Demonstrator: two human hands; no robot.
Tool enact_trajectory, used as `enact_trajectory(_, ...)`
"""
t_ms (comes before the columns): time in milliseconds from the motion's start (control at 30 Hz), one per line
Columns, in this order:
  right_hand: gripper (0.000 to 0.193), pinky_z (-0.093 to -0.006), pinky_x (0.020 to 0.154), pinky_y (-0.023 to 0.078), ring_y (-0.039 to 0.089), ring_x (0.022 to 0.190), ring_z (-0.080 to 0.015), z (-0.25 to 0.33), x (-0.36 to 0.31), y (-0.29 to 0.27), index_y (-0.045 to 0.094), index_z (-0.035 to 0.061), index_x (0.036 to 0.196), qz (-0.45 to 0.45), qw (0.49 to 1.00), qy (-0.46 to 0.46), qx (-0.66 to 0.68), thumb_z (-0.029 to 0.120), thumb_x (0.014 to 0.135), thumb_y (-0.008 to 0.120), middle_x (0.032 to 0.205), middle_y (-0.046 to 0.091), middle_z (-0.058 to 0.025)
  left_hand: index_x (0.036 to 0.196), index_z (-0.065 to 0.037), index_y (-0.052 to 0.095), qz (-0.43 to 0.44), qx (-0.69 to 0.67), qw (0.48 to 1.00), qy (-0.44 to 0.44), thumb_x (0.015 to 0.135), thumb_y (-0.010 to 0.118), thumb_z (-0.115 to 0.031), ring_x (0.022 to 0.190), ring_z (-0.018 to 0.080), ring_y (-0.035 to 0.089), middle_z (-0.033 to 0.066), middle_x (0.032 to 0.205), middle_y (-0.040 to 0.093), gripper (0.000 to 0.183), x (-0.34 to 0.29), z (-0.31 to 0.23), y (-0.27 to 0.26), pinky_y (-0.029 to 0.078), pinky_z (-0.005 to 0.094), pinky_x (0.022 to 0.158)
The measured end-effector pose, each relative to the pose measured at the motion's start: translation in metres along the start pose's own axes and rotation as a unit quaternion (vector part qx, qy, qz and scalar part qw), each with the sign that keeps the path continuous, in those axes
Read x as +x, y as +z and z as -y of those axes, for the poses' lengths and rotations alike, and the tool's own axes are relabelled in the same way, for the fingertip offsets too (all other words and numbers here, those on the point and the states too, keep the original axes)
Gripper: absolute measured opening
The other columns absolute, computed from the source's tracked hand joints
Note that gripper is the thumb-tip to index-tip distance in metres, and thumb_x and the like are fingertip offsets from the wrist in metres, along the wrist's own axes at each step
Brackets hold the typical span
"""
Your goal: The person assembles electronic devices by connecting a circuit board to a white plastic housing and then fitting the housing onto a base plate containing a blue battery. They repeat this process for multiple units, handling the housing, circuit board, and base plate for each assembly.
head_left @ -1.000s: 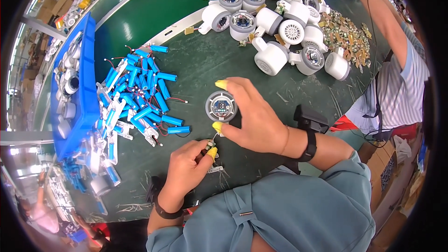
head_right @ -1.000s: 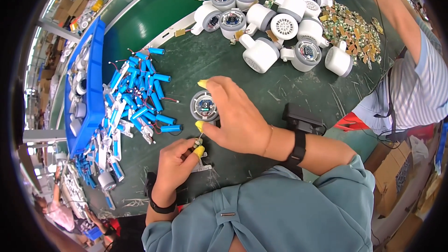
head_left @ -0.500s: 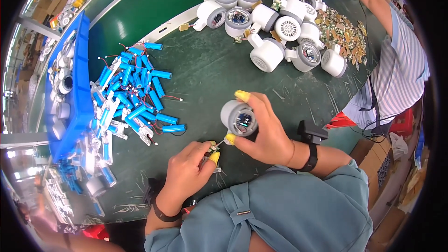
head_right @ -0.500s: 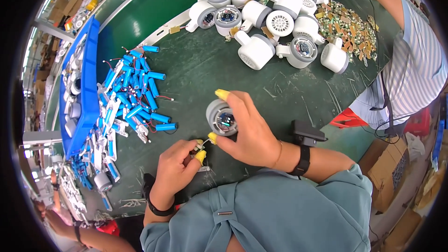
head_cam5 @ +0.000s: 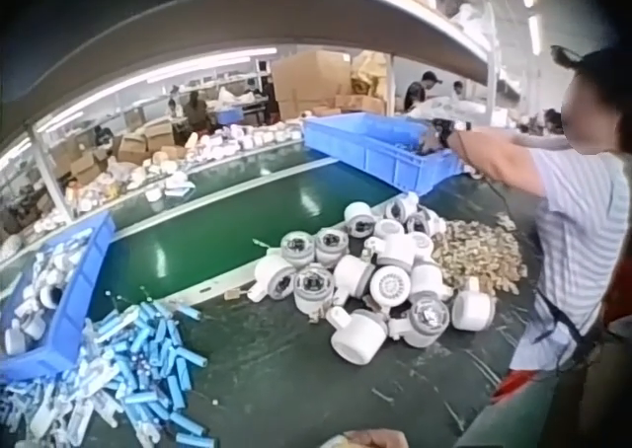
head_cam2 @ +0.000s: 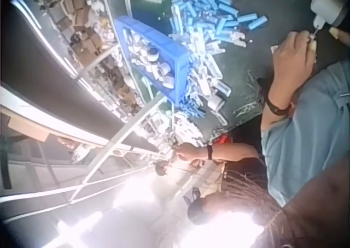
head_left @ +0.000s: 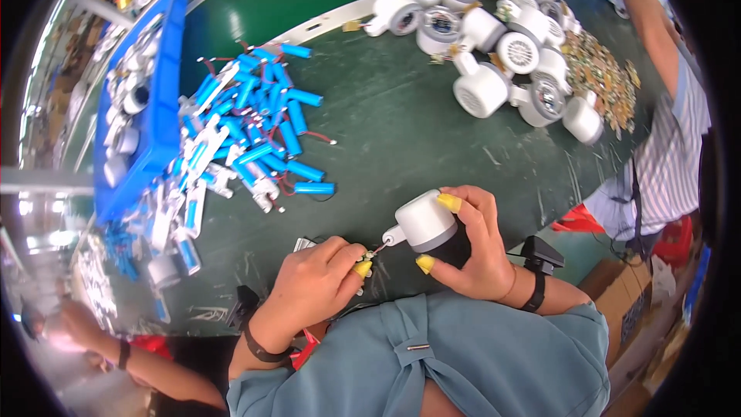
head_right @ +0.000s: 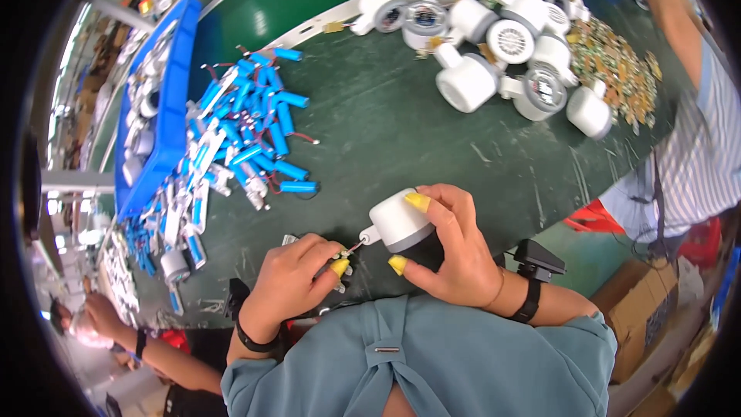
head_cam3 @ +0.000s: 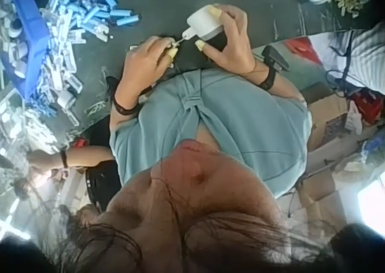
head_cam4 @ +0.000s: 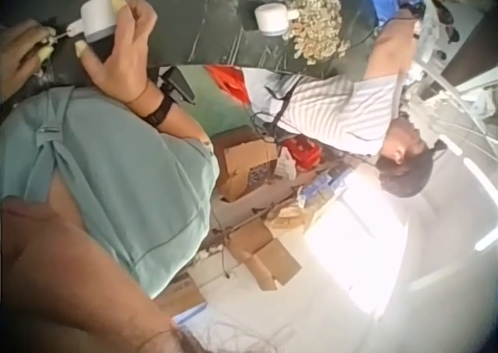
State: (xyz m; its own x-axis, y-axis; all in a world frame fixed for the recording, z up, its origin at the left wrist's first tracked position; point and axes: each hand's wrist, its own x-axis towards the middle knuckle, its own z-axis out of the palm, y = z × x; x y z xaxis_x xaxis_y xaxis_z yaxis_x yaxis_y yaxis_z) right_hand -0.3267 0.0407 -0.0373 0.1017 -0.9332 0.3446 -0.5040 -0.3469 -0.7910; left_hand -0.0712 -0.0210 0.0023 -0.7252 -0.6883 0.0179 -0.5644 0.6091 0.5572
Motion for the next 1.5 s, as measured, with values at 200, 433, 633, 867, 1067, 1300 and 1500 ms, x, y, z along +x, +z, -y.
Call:
enact_trajectory(200, 0.067, -0.0388, 0.094, 0.048, 0.053, 0.114, -0.0328, 0.006, 0.014, 0.004, 0.046, 0.0000, 0.134, 0.072, 0.997, 0.026, 0.025, 0.005, 0.075, 0.077, 0.127, 0.046, -0.0199, 0.096, -0.003, 0.067, -0.008, 0.041, 0.981, -0.192, 0.077, 0.066, -0.002, 0.069, 0.0302, 0.062, 0.0119, 0.082, 0.062, 0.020, -0.062, 0.023, -0.049, 0.049, 0.0362, 0.060)
enact_trajectory(433, 0.058, -0.0346, 0.087, 0.051, 0.059, 0.105, -0.0262, 0.006, 0.032, 0.016, 0.048, 0.0004, 0.132, 0.116, 0.990, 0.027, 0.075, -0.003, 0.079, 0.071, 0.124, 0.048, -0.0169, 0.098, 0.000, 0.067, -0.091, 0.180, 0.900, -0.385, 0.086, 0.065, -0.010, 0.083, 0.0426, 0.062, 0.0202, 0.088, 0.066, 0.016, -0.128, 0.033, -0.115, 0.050, 0.0460, 0.072)
enact_trajectory(633, 0.055, -0.0334, 0.083, 0.052, 0.061, 0.100, -0.0257, 0.000, 0.028, 0.019, 0.051, 0.0025, 0.130, 0.107, 0.993, 0.038, 0.034, -0.005, 0.079, 0.069, 0.122, 0.050, -0.0151, 0.105, 0.000, 0.066, -0.271, 0.169, 0.895, -0.310, 0.081, 0.065, 0.004, 0.075, 0.0215, 0.059, 0.0118, 0.090, 0.062, 0.024, -0.106, 0.078, -0.088, 0.046, 0.0293, 0.063)
enact_trajectory(867, 0.046, -0.0324, 0.079, 0.054, 0.062, 0.095, -0.0255, 0.002, 0.034, 0.005, 0.054, 0.0019, 0.126, 0.113, 0.993, 0.030, 0.026, -0.004, 0.083, 0.068, 0.114, 0.055, -0.0144, 0.107, -0.006, 0.066, -0.108, 0.164, 0.980, -0.041, 0.073, 0.065, 0.004, 0.091, 0.0362, 0.061, 0.0137, 0.103, 0.062, 0.036, -0.008, 0.060, -0.043, 0.051, 0.0438, 0.079)
enact_trajectory(1067, 0.033, -0.0267, 0.069, 0.051, 0.062, 0.078, -0.0127, 0.002, 0.070, -0.033, 0.059, 0.0030, 0.122, 0.068, 0.987, 0.115, 0.090, -0.001, 0.090, 0.065, 0.090, 0.062, -0.0056, 0.096, -0.004, 0.070, -0.020, 0.128, 0.989, -0.070, 0.073, 0.065, 0.005, 0.083, 0.0338, 0.064, 0.0127, 0.095, 0.064, 0.025, -0.027, 0.047, -0.055, 0.052, 0.0409, 0.074)
enact_trajectory(1300, 0.048, -0.0356, 0.069, 0.053, 0.069, 0.075, -0.0245, -0.042, 0.202, 0.017, 0.046, 0.0049, 0.137, -0.001, 0.994, 0.107, -0.038, 0.027, 0.097, 0.059, 0.080, 0.068, -0.0147, 0.099, -0.003, 0.071, 0.001, -0.115, 0.990, -0.083, 0.076, 0.064, 0.008, 0.081, 0.0245, 0.068, 0.0112, 0.088, 0.067, 0.026, -0.025, 0.024, -0.022, 0.053, 0.0306, 0.071)
enact_trajectory(1500, 0.039, -0.0359, 0.072, 0.057, 0.071, 0.083, -0.0275, -0.087, 0.250, 0.034, 0.060, -0.0037, 0.117, -0.006, 0.981, 0.163, -0.105, 0.025, 0.091, 0.063, 0.096, 0.071, -0.0170, 0.108, 0.004, 0.065, -0.038, -0.400, 0.885, -0.236, 0.093, 0.059, 0.007, 0.084, 0.0138, 0.069, 0.0083, 0.099, 0.070, 0.017, -0.015, 0.030, 0.012, 0.056, 0.0250, 0.071)
